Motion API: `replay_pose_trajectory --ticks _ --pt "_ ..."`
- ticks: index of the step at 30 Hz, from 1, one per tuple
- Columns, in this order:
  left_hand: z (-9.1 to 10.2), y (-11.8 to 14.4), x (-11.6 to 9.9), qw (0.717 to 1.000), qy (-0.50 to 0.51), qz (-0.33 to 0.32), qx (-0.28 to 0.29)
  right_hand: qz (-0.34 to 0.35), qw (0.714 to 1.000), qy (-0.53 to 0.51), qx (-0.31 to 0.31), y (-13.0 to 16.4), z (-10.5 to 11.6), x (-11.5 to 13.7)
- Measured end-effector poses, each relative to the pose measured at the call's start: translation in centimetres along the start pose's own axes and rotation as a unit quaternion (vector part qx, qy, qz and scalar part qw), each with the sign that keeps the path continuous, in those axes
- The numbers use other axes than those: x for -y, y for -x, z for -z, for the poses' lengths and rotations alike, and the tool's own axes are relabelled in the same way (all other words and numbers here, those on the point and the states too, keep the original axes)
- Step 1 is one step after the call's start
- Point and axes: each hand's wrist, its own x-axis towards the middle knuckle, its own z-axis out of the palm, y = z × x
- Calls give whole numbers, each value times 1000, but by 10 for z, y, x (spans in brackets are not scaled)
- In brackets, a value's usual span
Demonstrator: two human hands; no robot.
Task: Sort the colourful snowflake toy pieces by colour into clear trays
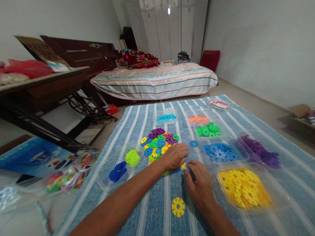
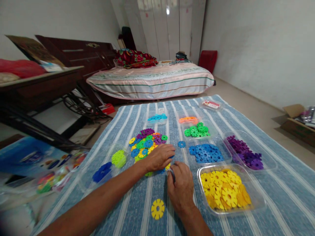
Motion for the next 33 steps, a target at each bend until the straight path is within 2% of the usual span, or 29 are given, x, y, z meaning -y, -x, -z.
replay_pose_trajectory --ticks 3,5,8,13,17,20,24,26,28,33 --pt "2 11 -3 1000 2 13 -17 -8 999 30 8 4 -6 -4" --pt "1 7 -4 999 2 24 -30 -7 999 29 15 4 -8 -5" --pt "-3 -13 -2 999 -1 32 -36 -7 1000 8 23 3 -8 -8" --pt "-15 -53 -1 998 -6 68 -8 -15 999 -23 31 0 -5 -13" --pt "-13 -58 0 998 -5 64 5 -23 998 -36 40 -2 -4 -14" --pt "-2 -43 2 998 -1 50 27 -32 998 -45 43 -3 -3 -14" --pt "18 -7 4 998 34 27 43 -44 997 -54 42 -4 -1 -12" --pt "25 14 3 998 53 40 1 -47 997 -53 38 -4 -1 -10" --pt "27 34 1 993 56 81 -57 -47 997 -47 27 -3 -1 -10" --pt "15 70 -11 969 49 182 -162 -29 1000 -12 -3 -1 -5 -12"
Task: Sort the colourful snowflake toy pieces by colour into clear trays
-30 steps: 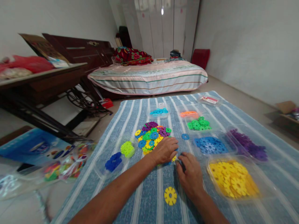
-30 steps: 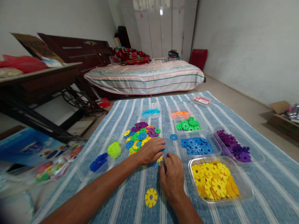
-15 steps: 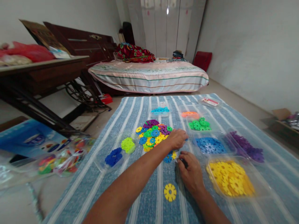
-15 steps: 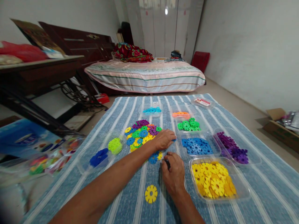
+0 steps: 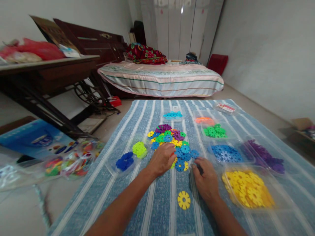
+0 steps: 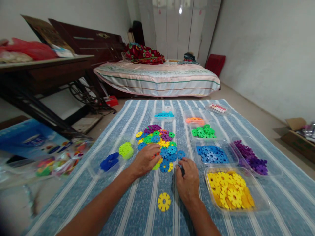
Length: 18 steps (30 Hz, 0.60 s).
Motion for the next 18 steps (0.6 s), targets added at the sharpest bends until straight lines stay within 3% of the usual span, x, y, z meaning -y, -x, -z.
replay_pose_trajectory --ticks 4,10,18 --pt "-6 18 -8 998 -16 50 -43 25 998 64 8 2 -5 -3" --pt "-13 35 -22 983 -55 172 -33 41 979 182 81 3 -10 -2" --pt "-28 33 -15 955 -76 273 -86 53 984 159 59 6 -13 -7"
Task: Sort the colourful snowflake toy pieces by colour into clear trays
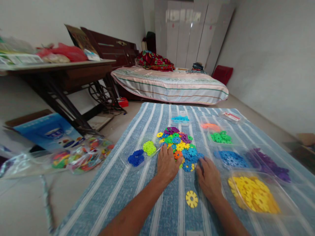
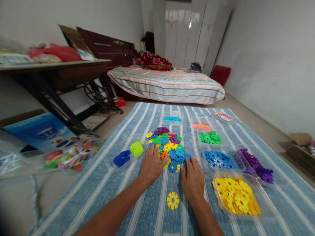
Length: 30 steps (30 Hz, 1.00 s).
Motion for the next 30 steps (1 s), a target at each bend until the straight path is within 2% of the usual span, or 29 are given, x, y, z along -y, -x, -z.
replay_pose_trajectory --ticks 3,6,10,15,18,21,25,30 --pt "-2 -7 -7 999 -16 36 9 -6 1000 0 3 0 0 0" --pt "-2 -10 -15 998 -30 40 33 -17 1000 5 24 -1 0 0" --pt "-2 -19 -22 998 -55 42 7 -32 998 -5 45 -2 1 -1" --pt "-8 -57 -22 990 -75 107 -43 -41 998 -37 38 -1 1 1" --pt "-13 -84 -20 984 -85 145 -54 -42 997 -54 24 0 1 2" --pt "-16 -104 -15 977 -94 187 -45 -40 997 -67 16 2 -1 1" --pt "-19 -114 -7 963 -92 253 -13 -36 996 -76 7 3 -2 0" --pt "-18 -109 -4 972 -84 217 9 -42 995 -88 2 2 -1 1"
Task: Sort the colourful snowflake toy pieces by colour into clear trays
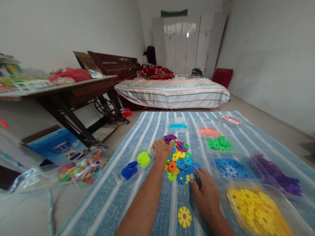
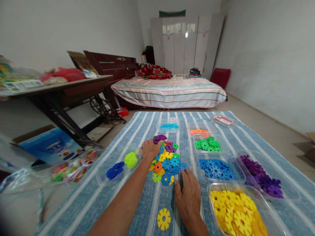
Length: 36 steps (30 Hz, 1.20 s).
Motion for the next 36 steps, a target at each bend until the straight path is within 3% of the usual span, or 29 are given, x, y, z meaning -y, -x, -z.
replay_pose_trajectory --ticks 12,14,17,20,23,27,32,36 --pt "-5 60 -23 994 10 -105 21 -14 1000 -20 11 -1 1 -2" --pt "-3 56 -27 995 14 -95 27 -13 1000 -24 9 0 1 -2" --pt "2 27 -31 998 13 -66 22 -13 999 -33 3 1 0 -4" --pt "4 -10 -33 998 8 -33 61 -15 999 -42 -6 1 -1 -5" --pt "0 -29 -34 994 4 -50 93 -11 999 -42 -10 1 -1 -6" --pt "-2 -19 -32 987 2 -109 114 -1 1000 -26 -6 1 0 -4" --pt "11 7 -25 977 15 -162 139 14 1000 2 14 1 2 -1" --pt "18 29 -10 981 11 -169 91 20 1000 10 20 0 3 0"
